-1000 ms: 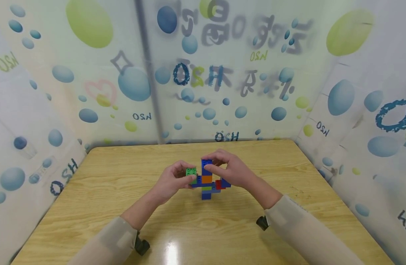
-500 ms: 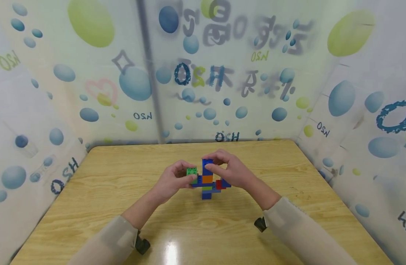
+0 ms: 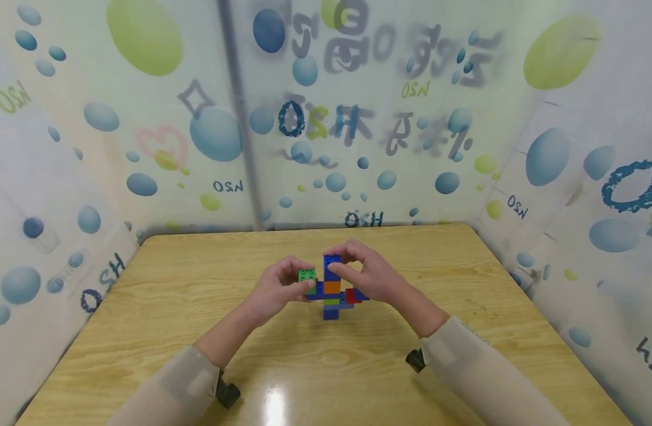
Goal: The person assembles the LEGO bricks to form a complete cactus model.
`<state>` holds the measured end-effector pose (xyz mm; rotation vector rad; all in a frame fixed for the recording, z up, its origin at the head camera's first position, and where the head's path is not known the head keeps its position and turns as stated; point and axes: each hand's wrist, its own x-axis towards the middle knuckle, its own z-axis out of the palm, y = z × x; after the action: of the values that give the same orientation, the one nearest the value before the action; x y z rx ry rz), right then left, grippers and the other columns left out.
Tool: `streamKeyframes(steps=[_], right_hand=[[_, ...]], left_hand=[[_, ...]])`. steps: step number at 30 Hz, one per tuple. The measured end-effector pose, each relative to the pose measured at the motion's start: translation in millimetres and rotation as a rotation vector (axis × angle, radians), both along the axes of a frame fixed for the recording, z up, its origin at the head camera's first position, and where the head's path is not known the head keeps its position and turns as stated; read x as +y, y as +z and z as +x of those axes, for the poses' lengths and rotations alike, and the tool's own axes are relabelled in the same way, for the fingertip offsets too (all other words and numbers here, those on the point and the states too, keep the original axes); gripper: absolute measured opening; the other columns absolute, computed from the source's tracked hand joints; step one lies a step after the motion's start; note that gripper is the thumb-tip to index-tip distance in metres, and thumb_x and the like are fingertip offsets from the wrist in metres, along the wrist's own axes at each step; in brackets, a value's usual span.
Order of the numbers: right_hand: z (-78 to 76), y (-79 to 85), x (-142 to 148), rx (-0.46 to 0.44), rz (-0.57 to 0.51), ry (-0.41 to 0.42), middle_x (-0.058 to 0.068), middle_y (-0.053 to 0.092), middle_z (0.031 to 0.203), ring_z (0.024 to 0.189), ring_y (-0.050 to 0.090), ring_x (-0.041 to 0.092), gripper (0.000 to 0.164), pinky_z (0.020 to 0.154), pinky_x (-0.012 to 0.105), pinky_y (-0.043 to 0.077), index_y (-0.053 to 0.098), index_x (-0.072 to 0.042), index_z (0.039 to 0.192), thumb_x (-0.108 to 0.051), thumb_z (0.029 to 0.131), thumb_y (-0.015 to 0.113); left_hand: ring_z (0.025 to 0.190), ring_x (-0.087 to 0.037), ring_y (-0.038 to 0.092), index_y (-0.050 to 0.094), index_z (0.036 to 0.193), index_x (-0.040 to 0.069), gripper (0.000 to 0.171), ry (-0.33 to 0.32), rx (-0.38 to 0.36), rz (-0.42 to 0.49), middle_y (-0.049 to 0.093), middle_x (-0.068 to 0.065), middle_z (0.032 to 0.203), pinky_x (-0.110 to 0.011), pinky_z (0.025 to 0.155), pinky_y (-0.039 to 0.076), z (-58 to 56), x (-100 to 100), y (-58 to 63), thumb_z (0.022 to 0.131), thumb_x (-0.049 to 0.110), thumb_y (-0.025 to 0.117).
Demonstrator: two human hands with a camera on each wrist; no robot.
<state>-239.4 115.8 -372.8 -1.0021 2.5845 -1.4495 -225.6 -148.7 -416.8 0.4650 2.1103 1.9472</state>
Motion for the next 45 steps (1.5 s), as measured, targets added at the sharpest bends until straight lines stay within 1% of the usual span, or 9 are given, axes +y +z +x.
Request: streamKeyframes(steps=[6,12,16,21,25,29,33,39,45], right_hand=[[-0.4,-3.6,-0.3,-0.007,-0.015,0.002,0.006,0.067,0.125,0.118,0.066,0.024,0.031,0.107,0.050,0.057,0.069,-0.012,0.141,-0.019,0.111,0.066],[1.2,-3.8,-2.6,-0.011,0.008,0.013,0.007,0.066,0.127,0.120,0.066,0.024,0.033,0.107,0.049,0.057,0.068,-0.011,0.142,-0.022,0.112,0.065],[2.0,-3.5,-4.1,0.024,0.033,0.021,0.007,0.067,0.127,0.119,0.066,0.023,0.033,0.108,0.049,0.057,0.067,-0.010,0.143,-0.021,0.112,0.065],[4.9,-1.9,-1.8,0.064,0.055,0.021,0.008,0.067,0.132,0.121,0.066,0.024,0.036,0.110,0.056,0.057,0.066,-0.011,0.147,-0.022,0.113,0.063],[6.9,-2.0,5.4,0.039,0.054,-0.012,0.008,0.066,0.145,0.131,0.064,0.028,0.042,0.115,0.059,0.053,0.063,-0.012,0.152,-0.028,0.114,0.061],[6.9,-5.8,19.8,0.033,0.036,-0.070,0.011,0.066,0.146,0.134,0.064,0.030,0.040,0.116,0.060,0.053,0.063,-0.010,0.149,-0.029,0.114,0.061],[6.5,-13.6,38.0,-0.007,0.017,-0.095,0.012,0.068,0.138,0.129,0.065,0.032,0.032,0.115,0.059,0.054,0.065,-0.008,0.138,-0.025,0.111,0.066],[9.7,-25.9,59.4,-0.090,0.051,-0.065,0.016,0.064,0.141,0.130,0.065,0.038,0.032,0.115,0.062,0.054,0.062,-0.007,0.133,-0.020,0.106,0.075],[11.8,-36.0,63.2,-0.182,0.078,-0.039,0.014,0.062,0.143,0.131,0.069,0.036,0.022,0.110,0.055,0.060,0.062,-0.014,0.126,-0.018,0.107,0.073]], left_hand=[[0.109,-0.023,0.070,0.060,0.140,-0.002,0.040,0.006,0.015,-0.010,0.068,-0.008,0.118,-0.037,0.090,0.069,1.1,1.4,-1.3,0.107,0.014,0.073],[0.113,-0.029,0.069,0.063,0.138,0.006,0.036,0.023,-0.013,-0.015,0.068,-0.011,0.123,-0.040,0.092,0.069,4.1,-0.8,-3.0,0.106,0.018,0.075],[0.115,-0.029,0.069,0.062,0.141,0.007,0.040,0.021,-0.021,-0.019,0.067,-0.014,0.128,-0.042,0.093,0.069,6.4,-2.9,-4.7,0.106,0.020,0.076],[0.113,-0.027,0.069,0.062,0.142,0.006,0.042,0.031,0.018,-0.041,0.068,-0.015,0.129,-0.039,0.092,0.069,8.0,-2.8,-3.7,0.106,0.021,0.076],[0.116,-0.029,0.068,0.063,0.144,0.008,0.044,0.045,0.041,-0.078,0.068,-0.015,0.131,-0.037,0.093,0.068,8.3,-2.3,-2.4,0.105,0.023,0.077],[0.130,-0.033,0.063,0.062,0.147,0.016,0.047,0.062,0.076,-0.130,0.064,-0.014,0.147,-0.040,0.098,0.066,8.4,-3.5,-1.6,0.103,0.023,0.079],[0.140,-0.038,0.059,0.058,0.149,0.017,0.050,0.072,0.133,-0.155,0.058,-0.015,0.158,-0.040,0.103,0.064,10.2,-6.9,-0.3,0.103,0.019,0.079],[0.140,-0.040,0.060,0.056,0.143,0.010,0.044,0.025,0.188,-0.108,0.057,-0.014,0.150,-0.033,0.100,0.065,14.8,-8.7,1.6,0.103,0.009,0.076],[0.136,-0.042,0.061,0.057,0.135,0.008,0.034,-0.025,0.200,-0.068,0.055,-0.017,0.147,-0.032,0.097,0.066,18.8,-6.8,-0.5,0.105,0.000,0.071]])
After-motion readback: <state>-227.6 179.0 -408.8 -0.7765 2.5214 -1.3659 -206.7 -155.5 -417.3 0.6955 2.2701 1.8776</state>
